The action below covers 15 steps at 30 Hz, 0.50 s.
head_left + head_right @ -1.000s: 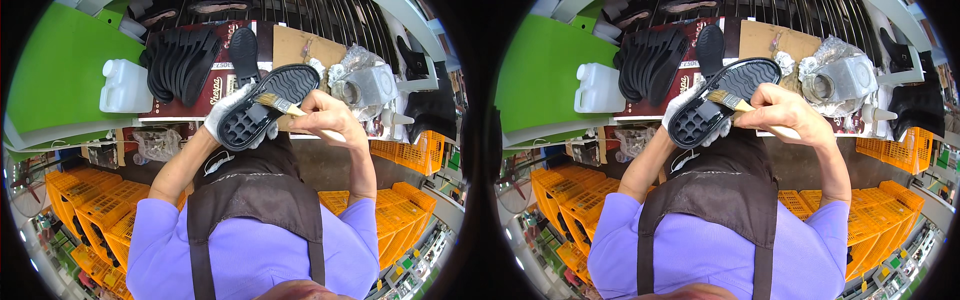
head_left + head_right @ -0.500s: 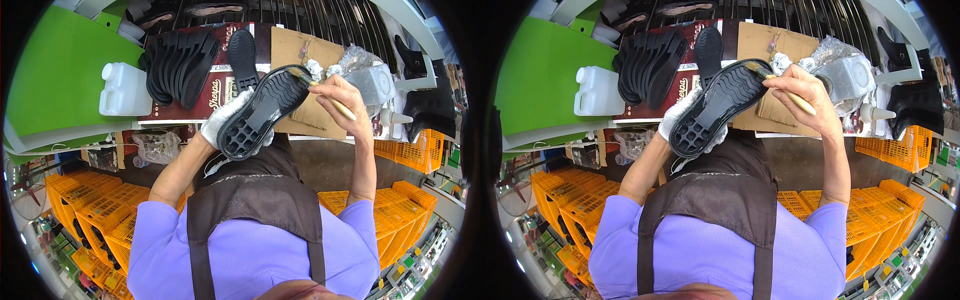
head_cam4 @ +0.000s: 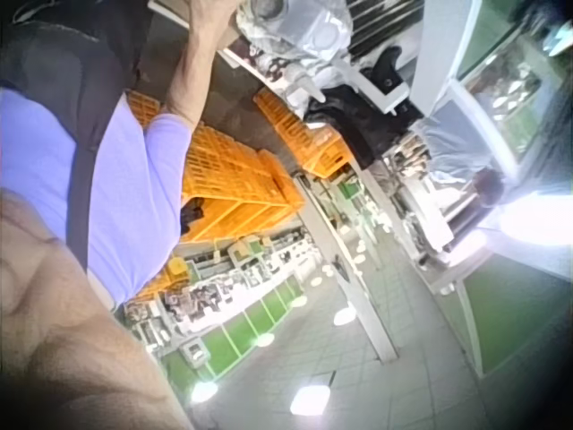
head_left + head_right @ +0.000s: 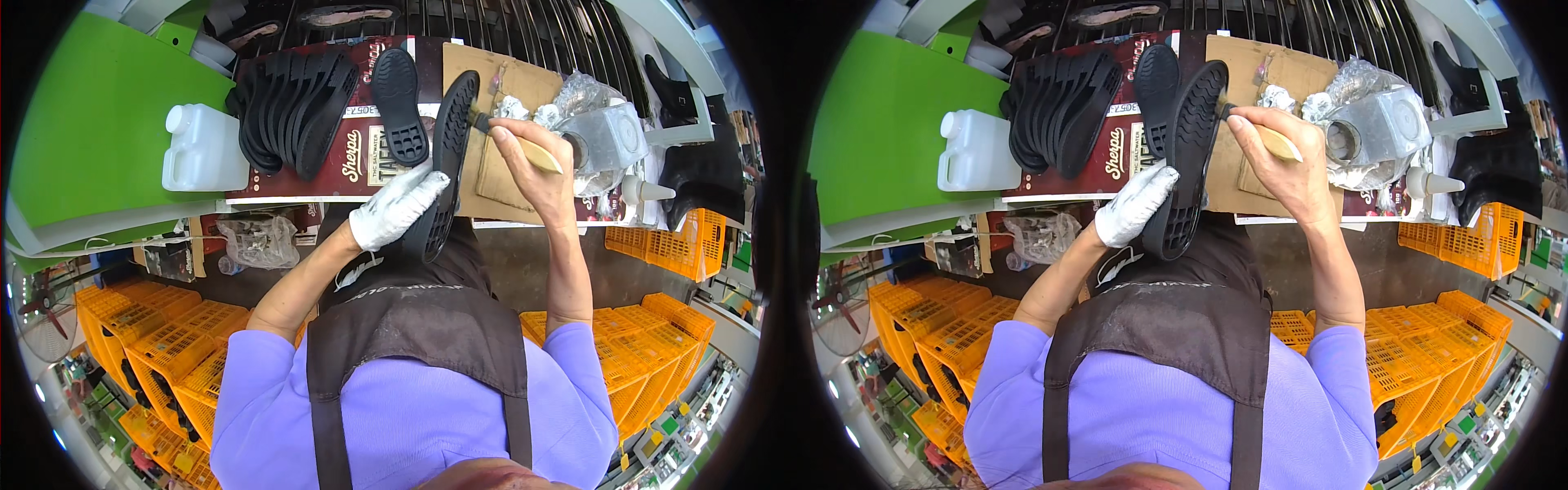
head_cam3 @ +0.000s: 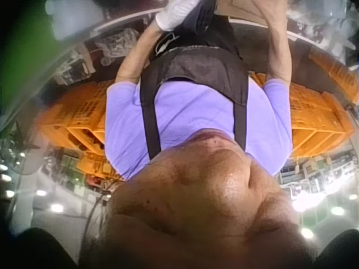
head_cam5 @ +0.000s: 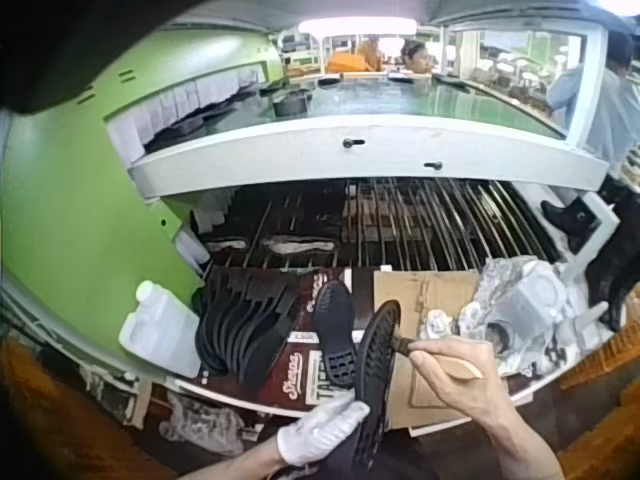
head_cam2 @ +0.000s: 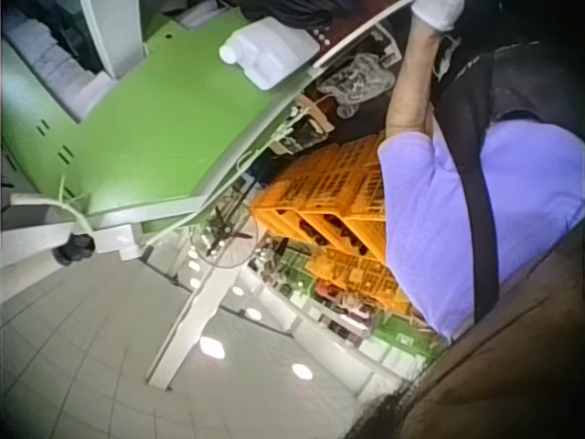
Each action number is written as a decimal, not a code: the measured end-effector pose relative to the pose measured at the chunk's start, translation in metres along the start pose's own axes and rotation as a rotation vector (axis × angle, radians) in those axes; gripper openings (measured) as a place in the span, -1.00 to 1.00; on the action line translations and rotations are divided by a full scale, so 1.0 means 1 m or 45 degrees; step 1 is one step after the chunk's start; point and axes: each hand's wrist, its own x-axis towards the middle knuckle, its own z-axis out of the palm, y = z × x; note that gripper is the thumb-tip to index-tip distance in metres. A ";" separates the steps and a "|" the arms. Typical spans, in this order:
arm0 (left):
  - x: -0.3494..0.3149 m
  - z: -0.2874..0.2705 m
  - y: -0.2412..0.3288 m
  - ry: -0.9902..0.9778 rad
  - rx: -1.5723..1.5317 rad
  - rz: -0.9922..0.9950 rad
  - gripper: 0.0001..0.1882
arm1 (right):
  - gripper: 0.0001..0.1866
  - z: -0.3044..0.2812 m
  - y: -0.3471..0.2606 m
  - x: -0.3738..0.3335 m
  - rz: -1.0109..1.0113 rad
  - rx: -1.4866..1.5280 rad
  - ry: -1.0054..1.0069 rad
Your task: The person paints the soles of black shoe insoles using a brush and a container of dark liquid. They repeatedly dip the brush into the container and apply the substance to the textured bottom of each insole, handling them one at a time and placing them on a stack after treatment.
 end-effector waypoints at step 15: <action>0.002 -0.013 -0.027 -0.157 -1.124 -0.086 -0.34 | -0.70 -0.006 -0.009 0.003 -0.477 -0.196 -0.285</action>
